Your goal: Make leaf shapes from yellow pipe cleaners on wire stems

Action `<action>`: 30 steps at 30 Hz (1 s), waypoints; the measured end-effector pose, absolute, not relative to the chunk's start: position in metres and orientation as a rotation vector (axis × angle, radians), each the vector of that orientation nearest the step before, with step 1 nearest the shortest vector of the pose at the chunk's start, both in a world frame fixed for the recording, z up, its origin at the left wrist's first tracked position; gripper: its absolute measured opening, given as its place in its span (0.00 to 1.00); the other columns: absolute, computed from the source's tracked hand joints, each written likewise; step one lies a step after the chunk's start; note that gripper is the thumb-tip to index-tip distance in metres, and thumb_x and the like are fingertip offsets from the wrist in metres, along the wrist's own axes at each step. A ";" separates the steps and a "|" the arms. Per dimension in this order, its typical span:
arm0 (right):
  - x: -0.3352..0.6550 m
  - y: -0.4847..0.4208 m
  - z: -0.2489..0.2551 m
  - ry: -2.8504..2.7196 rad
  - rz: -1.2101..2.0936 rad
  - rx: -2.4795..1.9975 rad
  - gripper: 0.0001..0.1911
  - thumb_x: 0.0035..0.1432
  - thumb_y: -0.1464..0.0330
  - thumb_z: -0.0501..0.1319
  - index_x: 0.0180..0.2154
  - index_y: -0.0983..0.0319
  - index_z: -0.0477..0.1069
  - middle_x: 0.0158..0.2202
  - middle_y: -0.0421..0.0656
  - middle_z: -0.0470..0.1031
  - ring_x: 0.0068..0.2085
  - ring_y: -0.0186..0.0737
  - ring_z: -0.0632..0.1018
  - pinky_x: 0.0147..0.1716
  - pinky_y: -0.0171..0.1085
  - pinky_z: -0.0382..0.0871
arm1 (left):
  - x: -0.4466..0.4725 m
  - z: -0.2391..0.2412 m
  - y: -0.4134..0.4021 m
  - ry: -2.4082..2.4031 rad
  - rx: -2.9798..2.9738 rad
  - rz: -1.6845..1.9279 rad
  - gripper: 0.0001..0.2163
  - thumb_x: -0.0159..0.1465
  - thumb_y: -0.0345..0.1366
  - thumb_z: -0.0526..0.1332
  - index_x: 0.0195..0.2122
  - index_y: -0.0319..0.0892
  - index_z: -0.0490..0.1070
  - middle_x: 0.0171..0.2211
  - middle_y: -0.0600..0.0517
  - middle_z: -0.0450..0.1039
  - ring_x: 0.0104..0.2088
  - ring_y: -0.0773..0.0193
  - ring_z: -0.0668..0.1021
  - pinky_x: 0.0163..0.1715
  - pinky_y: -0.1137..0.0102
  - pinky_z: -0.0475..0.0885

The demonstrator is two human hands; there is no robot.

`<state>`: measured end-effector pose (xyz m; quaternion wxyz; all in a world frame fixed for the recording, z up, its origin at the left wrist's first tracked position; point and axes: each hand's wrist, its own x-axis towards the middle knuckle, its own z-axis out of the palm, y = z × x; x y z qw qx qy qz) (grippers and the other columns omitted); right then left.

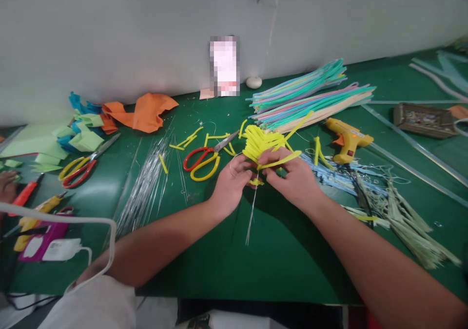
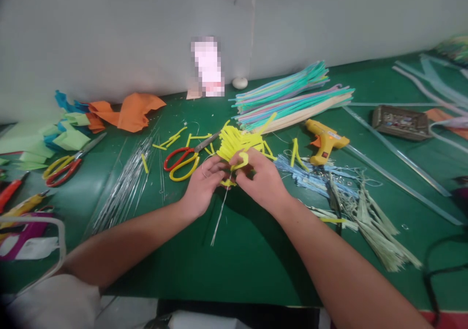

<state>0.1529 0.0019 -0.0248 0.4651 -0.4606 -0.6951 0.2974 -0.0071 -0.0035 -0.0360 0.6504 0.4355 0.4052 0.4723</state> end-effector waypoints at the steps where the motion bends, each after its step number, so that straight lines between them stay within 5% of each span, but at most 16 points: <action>1: 0.154 0.002 -0.025 -1.737 0.702 -1.133 0.12 0.50 0.77 0.57 0.36 0.59 0.73 0.38 0.44 0.77 0.41 0.41 0.78 0.39 0.40 0.72 | -0.008 -0.037 -0.002 0.920 1.012 1.088 0.16 0.57 0.31 0.60 0.48 0.40 0.66 0.39 0.50 0.73 0.31 0.68 0.77 0.31 0.71 0.75; 4: 0.155 0.003 -0.026 -1.789 0.649 -1.153 0.12 0.51 0.77 0.57 0.35 0.59 0.75 0.36 0.43 0.76 0.38 0.40 0.77 0.37 0.39 0.71 | -0.012 -0.039 0.002 0.977 1.147 1.156 0.25 0.58 0.29 0.59 0.57 0.44 0.56 0.41 0.50 0.73 0.33 0.67 0.78 0.39 0.65 0.75; 7: 0.155 0.003 -0.027 -1.789 0.651 -1.175 0.09 0.52 0.75 0.58 0.33 0.60 0.75 0.33 0.42 0.76 0.33 0.38 0.76 0.34 0.38 0.70 | -0.020 -0.035 0.006 1.138 1.509 1.301 0.35 0.57 0.28 0.62 0.63 0.49 0.47 0.55 0.44 0.66 0.48 0.60 0.76 0.49 0.59 0.72; 10: 0.157 0.004 -0.029 -1.808 0.664 -1.199 0.09 0.51 0.75 0.59 0.34 0.61 0.75 0.33 0.42 0.76 0.32 0.38 0.76 0.33 0.38 0.70 | -0.028 -0.027 0.010 1.240 2.075 1.285 0.30 0.55 0.29 0.65 0.59 0.47 0.57 0.59 0.44 0.63 0.58 0.53 0.68 0.57 0.54 0.64; 15: 0.159 0.007 -0.034 -1.914 0.727 -1.307 0.10 0.49 0.76 0.58 0.33 0.60 0.74 0.31 0.42 0.75 0.31 0.38 0.75 0.31 0.37 0.68 | -0.033 -0.025 0.020 1.163 2.407 0.925 0.06 0.57 0.34 0.65 0.36 0.43 0.72 0.39 0.49 0.78 0.45 0.56 0.77 0.51 0.56 0.68; 23: 0.156 0.007 -0.031 -1.861 0.820 -1.511 0.07 0.49 0.73 0.60 0.33 0.59 0.71 0.30 0.40 0.77 0.30 0.39 0.76 0.31 0.37 0.67 | -0.025 -0.031 0.028 1.103 2.221 0.851 0.09 0.57 0.34 0.66 0.38 0.42 0.72 0.43 0.47 0.78 0.44 0.58 0.78 0.47 0.60 0.72; 30: 0.157 0.011 -0.039 -1.759 0.878 -1.428 0.06 0.49 0.73 0.60 0.32 0.59 0.71 0.30 0.40 0.78 0.32 0.39 0.77 0.35 0.39 0.70 | -0.021 -0.028 0.033 1.035 2.185 0.726 0.04 0.57 0.33 0.65 0.29 0.42 0.70 0.29 0.52 0.74 0.31 0.63 0.74 0.35 0.66 0.69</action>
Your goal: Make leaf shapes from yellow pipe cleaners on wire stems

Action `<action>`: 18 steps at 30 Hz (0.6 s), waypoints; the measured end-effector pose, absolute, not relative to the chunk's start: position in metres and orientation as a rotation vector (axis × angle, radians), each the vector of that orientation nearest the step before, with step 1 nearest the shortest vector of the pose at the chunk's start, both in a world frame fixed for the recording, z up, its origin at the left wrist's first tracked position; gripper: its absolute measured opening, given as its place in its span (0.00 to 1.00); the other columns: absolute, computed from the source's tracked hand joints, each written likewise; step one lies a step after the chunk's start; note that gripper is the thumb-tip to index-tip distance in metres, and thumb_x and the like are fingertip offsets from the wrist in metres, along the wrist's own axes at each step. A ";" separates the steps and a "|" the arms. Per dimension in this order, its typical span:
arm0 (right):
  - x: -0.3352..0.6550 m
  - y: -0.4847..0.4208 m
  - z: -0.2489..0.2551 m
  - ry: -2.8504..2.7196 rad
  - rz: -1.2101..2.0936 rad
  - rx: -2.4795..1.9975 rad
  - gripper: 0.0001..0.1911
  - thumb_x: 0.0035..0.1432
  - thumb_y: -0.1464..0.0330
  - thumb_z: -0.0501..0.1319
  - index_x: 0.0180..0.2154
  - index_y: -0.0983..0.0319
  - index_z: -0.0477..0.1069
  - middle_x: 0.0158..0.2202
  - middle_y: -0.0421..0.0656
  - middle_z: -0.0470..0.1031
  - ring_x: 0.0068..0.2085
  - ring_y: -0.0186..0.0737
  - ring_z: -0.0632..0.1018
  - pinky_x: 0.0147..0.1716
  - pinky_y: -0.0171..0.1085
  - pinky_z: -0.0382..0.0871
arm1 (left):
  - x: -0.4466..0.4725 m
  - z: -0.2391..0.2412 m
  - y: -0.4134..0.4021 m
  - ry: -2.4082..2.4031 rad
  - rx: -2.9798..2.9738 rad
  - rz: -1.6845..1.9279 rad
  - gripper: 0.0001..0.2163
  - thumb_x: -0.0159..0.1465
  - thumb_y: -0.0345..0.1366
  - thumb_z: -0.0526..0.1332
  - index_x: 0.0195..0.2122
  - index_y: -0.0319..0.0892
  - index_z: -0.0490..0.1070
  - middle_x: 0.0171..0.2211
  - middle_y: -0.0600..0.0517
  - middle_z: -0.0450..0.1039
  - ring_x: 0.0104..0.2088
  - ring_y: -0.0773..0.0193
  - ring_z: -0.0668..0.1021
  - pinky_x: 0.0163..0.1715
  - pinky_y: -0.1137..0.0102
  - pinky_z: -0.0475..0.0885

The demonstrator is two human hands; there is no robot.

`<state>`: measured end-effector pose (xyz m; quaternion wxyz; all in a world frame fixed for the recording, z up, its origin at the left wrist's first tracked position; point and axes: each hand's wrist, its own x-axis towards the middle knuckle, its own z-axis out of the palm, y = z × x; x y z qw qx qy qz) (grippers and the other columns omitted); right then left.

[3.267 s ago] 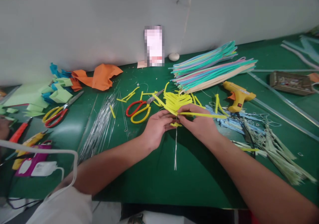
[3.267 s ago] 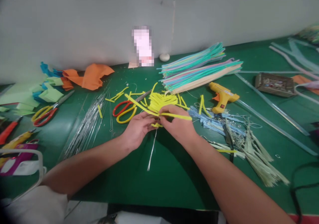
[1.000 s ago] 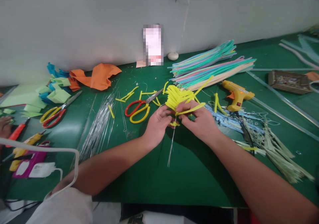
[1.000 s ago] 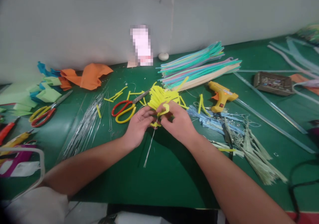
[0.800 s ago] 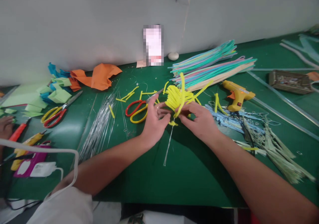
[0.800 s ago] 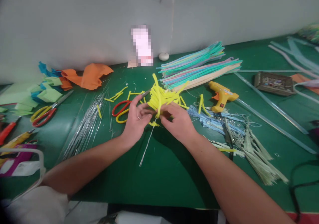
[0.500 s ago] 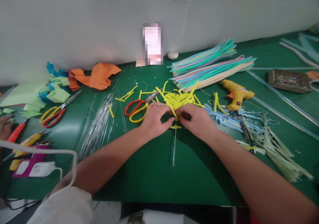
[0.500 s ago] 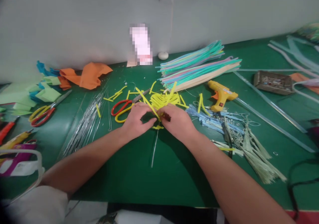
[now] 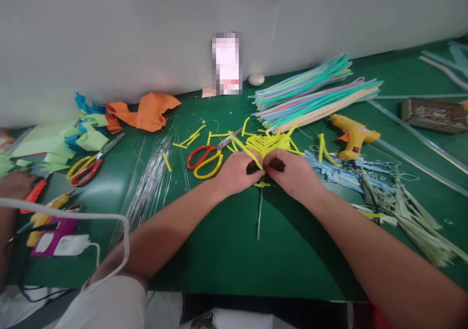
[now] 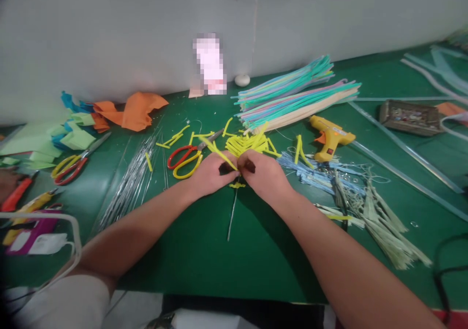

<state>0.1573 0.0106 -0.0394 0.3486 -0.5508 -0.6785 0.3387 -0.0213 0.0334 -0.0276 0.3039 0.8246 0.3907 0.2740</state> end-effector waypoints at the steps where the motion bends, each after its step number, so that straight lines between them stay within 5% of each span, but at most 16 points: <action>1: 0.157 0.011 -0.041 -1.750 0.874 -1.418 0.07 0.49 0.74 0.59 0.33 0.59 0.72 0.30 0.40 0.78 0.31 0.39 0.77 0.34 0.39 0.70 | -0.021 -0.029 0.034 1.001 2.187 0.730 0.03 0.57 0.32 0.64 0.29 0.42 0.70 0.29 0.52 0.73 0.32 0.63 0.74 0.35 0.66 0.69; 12: 0.158 0.014 -0.040 -1.859 0.574 -1.437 0.10 0.49 0.76 0.58 0.33 0.59 0.76 0.31 0.43 0.78 0.36 0.43 0.76 0.37 0.41 0.69 | -0.023 -0.031 0.037 0.948 2.317 0.809 0.03 0.59 0.31 0.62 0.30 0.42 0.67 0.34 0.49 0.75 0.37 0.60 0.73 0.40 0.64 0.66; 18: 0.157 0.014 -0.041 -1.742 0.729 -1.465 0.11 0.48 0.76 0.58 0.33 0.59 0.76 0.34 0.42 0.79 0.34 0.41 0.78 0.37 0.40 0.71 | -0.019 -0.031 0.039 0.980 2.279 0.798 0.03 0.58 0.31 0.61 0.28 0.43 0.67 0.32 0.50 0.73 0.35 0.61 0.74 0.39 0.64 0.67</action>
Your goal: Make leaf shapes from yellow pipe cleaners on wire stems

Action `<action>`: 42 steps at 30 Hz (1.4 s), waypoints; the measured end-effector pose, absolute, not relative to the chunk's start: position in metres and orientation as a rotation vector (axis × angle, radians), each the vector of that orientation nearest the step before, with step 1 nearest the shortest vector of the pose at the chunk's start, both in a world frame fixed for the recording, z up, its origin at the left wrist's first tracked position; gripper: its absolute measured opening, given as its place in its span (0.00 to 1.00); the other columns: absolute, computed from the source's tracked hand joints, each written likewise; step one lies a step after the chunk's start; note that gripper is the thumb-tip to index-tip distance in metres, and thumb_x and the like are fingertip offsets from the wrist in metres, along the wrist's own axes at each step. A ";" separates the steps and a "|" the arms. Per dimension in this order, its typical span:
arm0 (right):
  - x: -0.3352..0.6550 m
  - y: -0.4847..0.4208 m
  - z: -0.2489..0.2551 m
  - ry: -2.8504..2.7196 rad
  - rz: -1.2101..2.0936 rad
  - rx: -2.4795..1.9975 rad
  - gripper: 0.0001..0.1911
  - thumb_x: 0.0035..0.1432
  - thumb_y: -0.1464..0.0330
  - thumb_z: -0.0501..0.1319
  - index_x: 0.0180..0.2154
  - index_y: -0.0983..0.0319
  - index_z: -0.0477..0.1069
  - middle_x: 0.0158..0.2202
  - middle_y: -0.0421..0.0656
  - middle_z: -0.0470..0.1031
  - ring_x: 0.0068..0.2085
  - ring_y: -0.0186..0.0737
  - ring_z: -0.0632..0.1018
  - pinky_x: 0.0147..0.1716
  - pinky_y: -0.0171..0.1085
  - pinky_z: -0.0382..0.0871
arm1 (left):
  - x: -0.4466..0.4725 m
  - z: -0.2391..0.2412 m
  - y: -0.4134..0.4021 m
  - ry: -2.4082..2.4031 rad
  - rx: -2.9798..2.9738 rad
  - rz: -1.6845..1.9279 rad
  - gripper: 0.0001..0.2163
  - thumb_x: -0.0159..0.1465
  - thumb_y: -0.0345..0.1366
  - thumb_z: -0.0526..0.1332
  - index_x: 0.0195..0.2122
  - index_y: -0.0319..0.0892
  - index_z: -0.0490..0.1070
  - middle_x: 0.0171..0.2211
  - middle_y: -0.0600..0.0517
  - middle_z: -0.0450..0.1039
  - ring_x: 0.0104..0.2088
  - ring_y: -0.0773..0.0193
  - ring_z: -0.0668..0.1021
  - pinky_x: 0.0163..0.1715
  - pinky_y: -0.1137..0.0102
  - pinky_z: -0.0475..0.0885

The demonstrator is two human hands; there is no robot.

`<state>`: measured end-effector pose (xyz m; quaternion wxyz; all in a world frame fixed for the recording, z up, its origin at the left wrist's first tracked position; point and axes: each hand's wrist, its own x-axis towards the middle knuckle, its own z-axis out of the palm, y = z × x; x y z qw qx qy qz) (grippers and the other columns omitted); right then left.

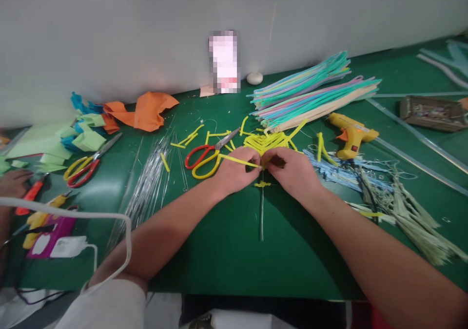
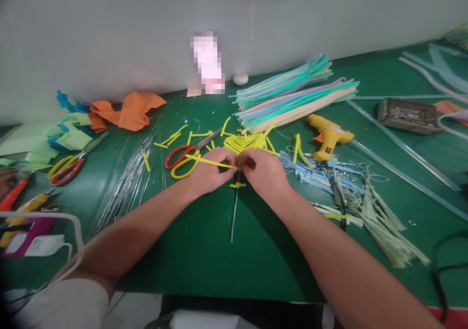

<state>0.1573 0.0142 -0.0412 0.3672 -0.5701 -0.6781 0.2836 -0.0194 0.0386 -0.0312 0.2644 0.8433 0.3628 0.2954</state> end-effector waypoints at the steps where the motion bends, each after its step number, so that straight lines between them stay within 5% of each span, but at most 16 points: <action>1: 0.157 0.014 -0.042 -1.739 0.737 -1.471 0.11 0.48 0.76 0.59 0.33 0.59 0.76 0.34 0.42 0.79 0.34 0.41 0.78 0.37 0.40 0.71 | -0.019 -0.031 0.039 0.994 2.275 0.793 0.03 0.58 0.30 0.60 0.28 0.43 0.67 0.32 0.50 0.73 0.36 0.61 0.74 0.40 0.64 0.68; 27: 0.160 0.013 -0.037 -1.731 0.767 -1.515 0.08 0.42 0.74 0.59 0.28 0.59 0.71 0.26 0.39 0.76 0.28 0.38 0.75 0.29 0.37 0.68 | -0.017 -0.029 0.039 1.067 2.055 0.803 0.05 0.54 0.24 0.59 0.27 0.41 0.69 0.33 0.50 0.74 0.37 0.61 0.76 0.41 0.65 0.70; 42: 0.163 0.011 -0.037 -1.728 0.658 -1.496 0.08 0.47 0.73 0.60 0.31 0.60 0.75 0.31 0.43 0.79 0.32 0.41 0.77 0.36 0.41 0.71 | -0.021 -0.034 0.041 0.952 2.095 0.912 0.03 0.57 0.28 0.63 0.29 0.42 0.70 0.34 0.49 0.75 0.38 0.61 0.76 0.42 0.63 0.71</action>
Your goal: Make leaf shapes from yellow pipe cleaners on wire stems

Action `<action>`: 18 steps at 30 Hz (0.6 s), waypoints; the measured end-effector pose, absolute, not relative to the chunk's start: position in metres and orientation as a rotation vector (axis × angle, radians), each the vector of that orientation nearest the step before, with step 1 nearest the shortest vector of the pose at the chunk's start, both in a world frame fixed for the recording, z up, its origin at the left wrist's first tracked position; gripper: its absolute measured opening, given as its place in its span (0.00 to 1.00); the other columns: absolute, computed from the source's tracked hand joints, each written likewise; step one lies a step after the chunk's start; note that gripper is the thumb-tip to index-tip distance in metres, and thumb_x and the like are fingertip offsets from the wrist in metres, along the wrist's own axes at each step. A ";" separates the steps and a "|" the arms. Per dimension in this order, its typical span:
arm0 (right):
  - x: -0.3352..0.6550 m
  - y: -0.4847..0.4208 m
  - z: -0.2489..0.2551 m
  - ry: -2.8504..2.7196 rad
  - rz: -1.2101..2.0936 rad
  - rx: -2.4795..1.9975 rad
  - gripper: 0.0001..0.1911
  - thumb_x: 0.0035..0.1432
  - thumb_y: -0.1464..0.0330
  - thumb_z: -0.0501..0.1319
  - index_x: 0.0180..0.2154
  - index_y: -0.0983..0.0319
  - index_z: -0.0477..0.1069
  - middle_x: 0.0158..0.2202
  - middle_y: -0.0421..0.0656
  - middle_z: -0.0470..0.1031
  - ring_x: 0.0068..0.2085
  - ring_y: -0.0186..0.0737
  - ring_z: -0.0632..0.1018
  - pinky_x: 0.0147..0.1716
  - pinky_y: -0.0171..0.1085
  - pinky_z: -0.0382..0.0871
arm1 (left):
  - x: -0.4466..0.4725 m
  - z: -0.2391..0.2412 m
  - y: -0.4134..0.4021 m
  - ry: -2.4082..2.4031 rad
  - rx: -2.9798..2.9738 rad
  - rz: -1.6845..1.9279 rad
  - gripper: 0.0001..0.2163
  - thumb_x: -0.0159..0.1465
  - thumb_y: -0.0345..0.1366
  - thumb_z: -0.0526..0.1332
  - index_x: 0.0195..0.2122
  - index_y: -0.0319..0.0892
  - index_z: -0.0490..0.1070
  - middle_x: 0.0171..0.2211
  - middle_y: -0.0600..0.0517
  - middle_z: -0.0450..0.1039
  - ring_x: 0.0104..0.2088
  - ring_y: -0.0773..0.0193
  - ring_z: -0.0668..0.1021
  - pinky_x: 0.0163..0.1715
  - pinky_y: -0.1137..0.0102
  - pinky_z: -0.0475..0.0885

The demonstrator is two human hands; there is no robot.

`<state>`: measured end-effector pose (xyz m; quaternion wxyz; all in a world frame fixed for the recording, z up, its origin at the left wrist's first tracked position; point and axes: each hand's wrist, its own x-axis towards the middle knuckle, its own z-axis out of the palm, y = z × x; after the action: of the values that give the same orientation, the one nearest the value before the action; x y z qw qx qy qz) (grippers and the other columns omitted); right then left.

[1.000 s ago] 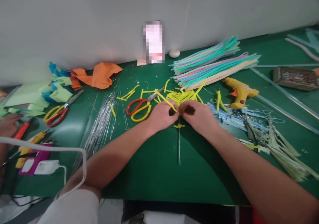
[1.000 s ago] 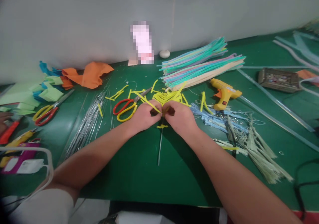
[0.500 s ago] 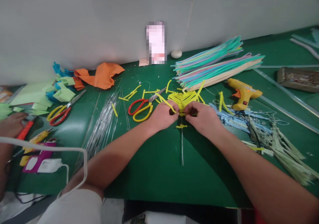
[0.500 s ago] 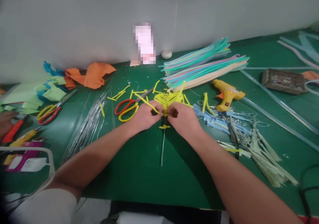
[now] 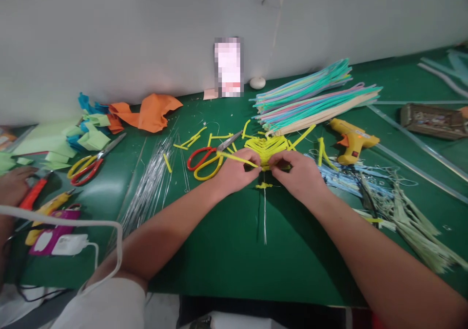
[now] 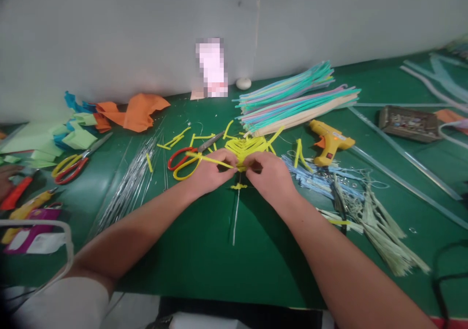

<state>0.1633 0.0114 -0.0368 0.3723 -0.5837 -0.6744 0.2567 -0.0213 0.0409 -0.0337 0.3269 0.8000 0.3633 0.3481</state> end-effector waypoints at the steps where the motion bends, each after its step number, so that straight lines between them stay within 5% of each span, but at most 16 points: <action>1: 0.163 0.011 -0.036 -1.728 0.627 -1.480 0.07 0.48 0.72 0.60 0.31 0.59 0.76 0.32 0.43 0.79 0.33 0.41 0.77 0.36 0.41 0.71 | -0.022 -0.034 0.041 0.938 2.119 0.943 0.03 0.58 0.29 0.63 0.29 0.42 0.69 0.34 0.49 0.75 0.39 0.60 0.76 0.43 0.62 0.71; 6: 0.161 0.009 -0.034 -1.746 0.483 -1.442 0.07 0.53 0.68 0.60 0.33 0.59 0.78 0.32 0.44 0.80 0.36 0.45 0.78 0.38 0.45 0.71 | -0.023 -0.034 0.039 1.053 2.060 1.152 0.03 0.59 0.32 0.64 0.30 0.42 0.71 0.41 0.47 0.74 0.46 0.58 0.75 0.50 0.58 0.69; 11: 0.162 0.009 -0.034 -1.761 0.363 -1.412 0.08 0.54 0.69 0.61 0.34 0.57 0.79 0.33 0.43 0.81 0.37 0.47 0.78 0.40 0.47 0.70 | -0.022 -0.034 0.029 1.195 1.660 1.191 0.03 0.59 0.33 0.64 0.34 0.41 0.71 0.49 0.44 0.71 0.50 0.57 0.74 0.42 0.65 0.73; 18: 0.162 0.007 -0.035 -1.702 0.379 -1.369 0.08 0.55 0.69 0.61 0.36 0.56 0.79 0.36 0.43 0.81 0.41 0.47 0.78 0.42 0.47 0.71 | -0.015 -0.025 0.020 1.281 1.185 1.152 0.05 0.56 0.33 0.64 0.31 0.40 0.68 0.53 0.44 0.68 0.40 0.62 0.76 0.31 0.71 0.74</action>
<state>0.1621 0.0072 -0.0354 0.4461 -0.5528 -0.6870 0.1529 -0.0148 0.0202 -0.0248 0.5015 0.4904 0.5301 0.4765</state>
